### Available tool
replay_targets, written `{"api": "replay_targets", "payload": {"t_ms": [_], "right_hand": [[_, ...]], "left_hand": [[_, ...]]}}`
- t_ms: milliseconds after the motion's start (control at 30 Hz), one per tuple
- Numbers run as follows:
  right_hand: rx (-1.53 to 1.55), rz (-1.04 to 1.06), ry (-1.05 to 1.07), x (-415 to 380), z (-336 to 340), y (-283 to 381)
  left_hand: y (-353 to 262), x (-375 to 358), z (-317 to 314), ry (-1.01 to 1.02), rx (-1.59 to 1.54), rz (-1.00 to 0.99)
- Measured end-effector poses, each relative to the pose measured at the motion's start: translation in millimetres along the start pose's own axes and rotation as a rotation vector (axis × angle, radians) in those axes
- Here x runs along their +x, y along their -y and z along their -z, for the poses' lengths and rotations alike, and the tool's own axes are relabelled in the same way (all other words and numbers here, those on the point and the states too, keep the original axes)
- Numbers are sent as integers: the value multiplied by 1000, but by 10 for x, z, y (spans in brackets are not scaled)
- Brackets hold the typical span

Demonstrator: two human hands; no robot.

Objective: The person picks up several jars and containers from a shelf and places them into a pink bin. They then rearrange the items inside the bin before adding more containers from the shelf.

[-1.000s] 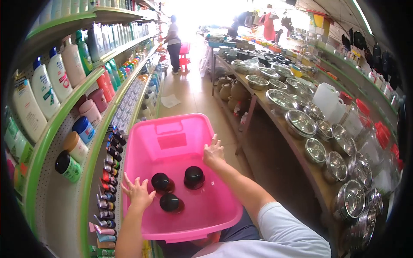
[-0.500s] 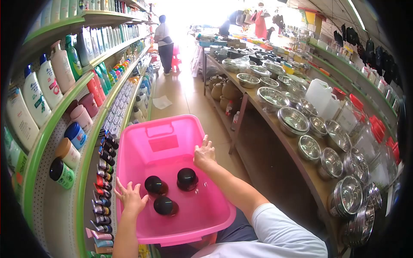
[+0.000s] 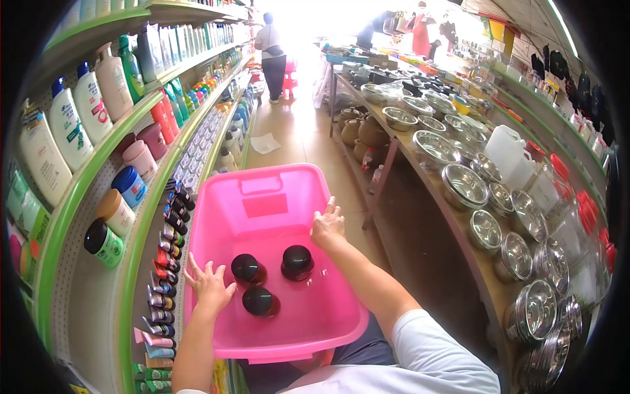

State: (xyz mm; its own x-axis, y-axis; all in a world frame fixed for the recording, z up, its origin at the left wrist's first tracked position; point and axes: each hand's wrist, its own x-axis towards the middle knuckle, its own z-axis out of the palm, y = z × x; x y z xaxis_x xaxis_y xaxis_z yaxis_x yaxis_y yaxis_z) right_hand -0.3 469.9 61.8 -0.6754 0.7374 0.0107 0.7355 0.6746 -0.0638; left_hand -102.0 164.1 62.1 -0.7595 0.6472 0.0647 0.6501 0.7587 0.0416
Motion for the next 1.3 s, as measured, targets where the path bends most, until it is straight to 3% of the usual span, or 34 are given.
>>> {"api": "replay_targets", "payload": {"t_ms": [1300], "right_hand": [[50,5,-68,9,-67,-34]], "left_hand": [[14,23,-58,1,27,11]]}}
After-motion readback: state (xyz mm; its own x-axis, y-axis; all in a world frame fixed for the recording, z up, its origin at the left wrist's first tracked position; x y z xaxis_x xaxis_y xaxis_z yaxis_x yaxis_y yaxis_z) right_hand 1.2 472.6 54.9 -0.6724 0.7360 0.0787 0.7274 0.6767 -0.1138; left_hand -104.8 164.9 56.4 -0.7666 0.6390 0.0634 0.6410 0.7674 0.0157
